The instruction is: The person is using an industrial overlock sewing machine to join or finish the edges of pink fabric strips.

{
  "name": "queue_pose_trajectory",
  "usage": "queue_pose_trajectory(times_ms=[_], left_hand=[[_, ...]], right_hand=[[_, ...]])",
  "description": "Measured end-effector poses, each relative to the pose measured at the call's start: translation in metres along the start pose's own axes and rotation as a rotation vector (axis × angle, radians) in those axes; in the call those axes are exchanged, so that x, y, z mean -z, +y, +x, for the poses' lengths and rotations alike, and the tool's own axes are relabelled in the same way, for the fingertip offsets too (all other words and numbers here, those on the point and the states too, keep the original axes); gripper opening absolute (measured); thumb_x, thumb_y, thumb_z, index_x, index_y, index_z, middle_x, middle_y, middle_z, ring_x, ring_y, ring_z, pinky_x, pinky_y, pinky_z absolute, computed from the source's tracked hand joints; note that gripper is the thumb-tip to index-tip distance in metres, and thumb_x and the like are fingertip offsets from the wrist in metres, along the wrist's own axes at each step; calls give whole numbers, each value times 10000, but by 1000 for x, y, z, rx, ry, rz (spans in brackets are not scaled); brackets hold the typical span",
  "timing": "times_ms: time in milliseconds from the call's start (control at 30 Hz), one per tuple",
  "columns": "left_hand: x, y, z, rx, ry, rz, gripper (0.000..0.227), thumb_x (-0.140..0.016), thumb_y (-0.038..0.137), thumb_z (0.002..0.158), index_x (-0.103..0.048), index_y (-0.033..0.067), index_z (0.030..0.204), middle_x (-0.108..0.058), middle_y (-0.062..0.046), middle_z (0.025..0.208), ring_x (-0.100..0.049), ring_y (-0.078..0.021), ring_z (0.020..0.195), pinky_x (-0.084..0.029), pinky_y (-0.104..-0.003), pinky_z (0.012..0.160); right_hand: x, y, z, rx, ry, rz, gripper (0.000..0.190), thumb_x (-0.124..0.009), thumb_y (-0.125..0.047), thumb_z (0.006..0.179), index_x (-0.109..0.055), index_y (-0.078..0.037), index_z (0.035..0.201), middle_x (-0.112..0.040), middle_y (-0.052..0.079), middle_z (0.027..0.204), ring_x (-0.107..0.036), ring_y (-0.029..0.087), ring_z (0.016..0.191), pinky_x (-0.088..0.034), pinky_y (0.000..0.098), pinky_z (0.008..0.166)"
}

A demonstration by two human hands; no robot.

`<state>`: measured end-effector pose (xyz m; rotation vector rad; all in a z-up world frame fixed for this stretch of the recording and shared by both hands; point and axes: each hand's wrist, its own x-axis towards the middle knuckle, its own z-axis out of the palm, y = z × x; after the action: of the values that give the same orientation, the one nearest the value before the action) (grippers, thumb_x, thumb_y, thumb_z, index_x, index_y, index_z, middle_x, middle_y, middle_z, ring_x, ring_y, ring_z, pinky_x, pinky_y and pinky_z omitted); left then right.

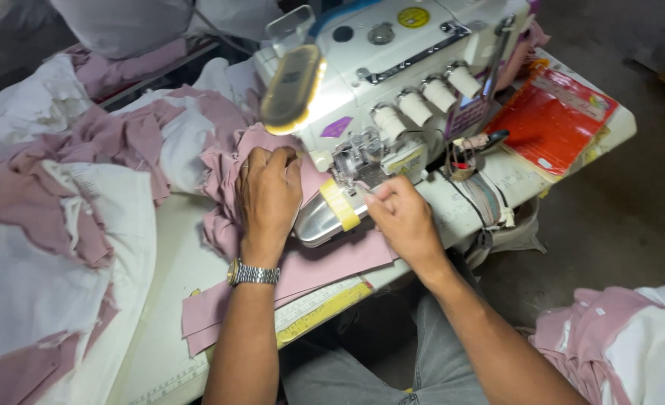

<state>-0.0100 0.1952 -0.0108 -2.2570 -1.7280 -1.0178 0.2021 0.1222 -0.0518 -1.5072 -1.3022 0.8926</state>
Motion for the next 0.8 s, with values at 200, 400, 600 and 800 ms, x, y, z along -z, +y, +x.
queue_pose_trajectory(times_ms=[200,400,600,800], left_hand=[[9,-33,-22,74,167,-347,298,-776,128,883,-692,86,1165,-602,-144,1013,-659,-409,998,-538,-467,874],[27,35,-93,-103,283,-200,113,-637,-21,932,-706,37,1000,-635,-124,889,-677,-340,829,-558,-410,801],[-19,85,-113,-160,-419,-158,380,-731,170,871,-638,13,1204,-676,-192,951,-709,-399,851,-583,-481,660],[-29,69,-99,150,-618,-446,138,-713,286,873,-782,206,961,-726,-152,711,-738,-423,760,-560,-463,630]], right_hand=[[24,37,-28,55,20,-209,226,-712,-261,932,-680,-86,1071,-729,154,860,-739,305,807,-581,449,702],[38,62,-32,169,-52,-358,227,-712,-220,922,-705,-112,1121,-715,147,922,-724,314,800,-603,415,674],[33,71,-37,350,-37,-406,224,-723,-132,901,-706,-137,1124,-686,80,1091,-694,298,820,-590,428,702],[40,70,-36,344,-59,-296,209,-716,-100,900,-712,-113,1109,-698,110,1076,-715,352,853,-614,431,695]])
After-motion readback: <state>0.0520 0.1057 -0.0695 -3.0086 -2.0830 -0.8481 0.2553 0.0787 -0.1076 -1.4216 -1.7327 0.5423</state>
